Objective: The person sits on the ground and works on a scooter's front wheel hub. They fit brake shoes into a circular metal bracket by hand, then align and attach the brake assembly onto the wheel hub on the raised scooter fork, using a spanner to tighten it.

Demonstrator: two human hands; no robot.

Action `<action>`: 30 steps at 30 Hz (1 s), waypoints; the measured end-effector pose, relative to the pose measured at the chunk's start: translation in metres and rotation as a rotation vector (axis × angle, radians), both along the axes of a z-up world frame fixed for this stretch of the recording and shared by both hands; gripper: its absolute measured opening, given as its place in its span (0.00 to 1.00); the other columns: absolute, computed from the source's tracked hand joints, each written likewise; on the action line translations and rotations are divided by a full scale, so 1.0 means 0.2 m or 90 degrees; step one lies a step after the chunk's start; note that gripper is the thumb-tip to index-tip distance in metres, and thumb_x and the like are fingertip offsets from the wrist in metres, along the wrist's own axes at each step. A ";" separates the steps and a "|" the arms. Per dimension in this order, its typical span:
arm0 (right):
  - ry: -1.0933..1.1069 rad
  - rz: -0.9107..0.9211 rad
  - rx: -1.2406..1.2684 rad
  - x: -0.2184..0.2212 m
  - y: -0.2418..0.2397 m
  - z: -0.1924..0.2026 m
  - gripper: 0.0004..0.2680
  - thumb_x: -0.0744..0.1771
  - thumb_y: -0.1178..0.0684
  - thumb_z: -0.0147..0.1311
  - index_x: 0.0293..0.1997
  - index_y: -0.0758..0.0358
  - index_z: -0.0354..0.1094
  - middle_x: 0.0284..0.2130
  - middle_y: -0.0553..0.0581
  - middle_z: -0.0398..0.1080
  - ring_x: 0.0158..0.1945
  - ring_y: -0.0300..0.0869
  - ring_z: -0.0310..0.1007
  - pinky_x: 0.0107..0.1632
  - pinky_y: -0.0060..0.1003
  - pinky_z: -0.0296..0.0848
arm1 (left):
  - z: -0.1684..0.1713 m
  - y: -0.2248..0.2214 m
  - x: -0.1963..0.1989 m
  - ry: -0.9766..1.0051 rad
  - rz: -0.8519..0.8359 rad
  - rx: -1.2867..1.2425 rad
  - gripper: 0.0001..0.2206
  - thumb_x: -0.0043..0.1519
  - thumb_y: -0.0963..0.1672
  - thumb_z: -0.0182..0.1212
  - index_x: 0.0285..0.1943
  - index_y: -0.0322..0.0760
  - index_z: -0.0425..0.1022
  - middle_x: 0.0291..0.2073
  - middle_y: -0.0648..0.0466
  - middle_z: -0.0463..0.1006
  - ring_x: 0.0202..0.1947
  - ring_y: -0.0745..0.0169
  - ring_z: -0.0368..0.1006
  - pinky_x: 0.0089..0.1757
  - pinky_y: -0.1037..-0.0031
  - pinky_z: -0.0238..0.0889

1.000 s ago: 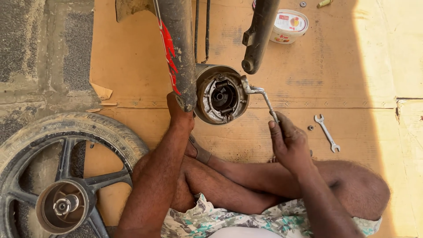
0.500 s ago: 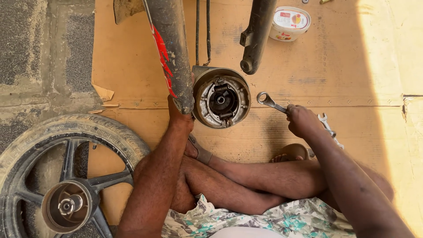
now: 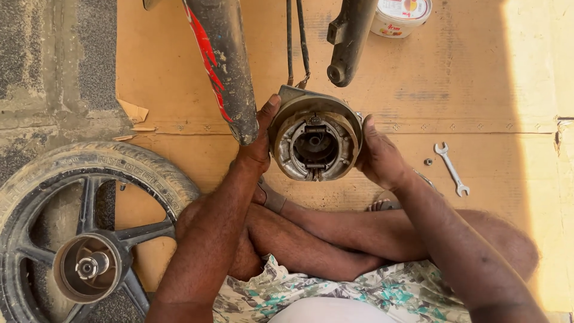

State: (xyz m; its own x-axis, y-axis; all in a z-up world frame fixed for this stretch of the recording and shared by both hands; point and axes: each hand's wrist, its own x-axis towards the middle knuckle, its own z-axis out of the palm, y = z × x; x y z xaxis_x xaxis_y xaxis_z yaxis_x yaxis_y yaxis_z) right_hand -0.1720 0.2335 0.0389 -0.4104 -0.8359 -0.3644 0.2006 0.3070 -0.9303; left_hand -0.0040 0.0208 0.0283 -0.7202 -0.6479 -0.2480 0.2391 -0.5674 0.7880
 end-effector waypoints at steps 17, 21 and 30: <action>-0.304 -0.025 -0.195 0.04 0.03 0.02 0.27 0.71 0.33 0.37 0.70 0.68 0.58 0.59 0.60 0.69 0.60 0.44 0.71 0.62 0.43 0.72 | -0.05 0.05 0.00 -0.009 -0.032 -0.121 0.26 0.61 0.57 0.65 0.45 0.28 0.81 0.37 0.48 0.84 0.37 0.63 0.79 0.42 0.72 0.74; -0.309 -0.019 -0.213 0.05 0.02 0.03 0.26 0.71 0.33 0.36 0.70 0.68 0.57 0.60 0.61 0.69 0.62 0.45 0.70 0.64 0.45 0.71 | -0.05 0.05 0.01 -0.020 -0.026 -0.137 0.26 0.62 0.58 0.64 0.43 0.28 0.81 0.35 0.49 0.83 0.36 0.64 0.78 0.41 0.72 0.73; -0.254 -0.025 -0.175 0.01 -0.01 -0.14 0.26 0.73 0.33 0.32 0.69 0.67 0.60 0.56 0.63 0.69 0.58 0.46 0.70 0.62 0.46 0.72 | 0.02 0.05 0.04 -0.045 -0.016 -0.231 0.26 0.61 0.58 0.65 0.42 0.29 0.82 0.34 0.50 0.83 0.34 0.66 0.76 0.40 0.73 0.70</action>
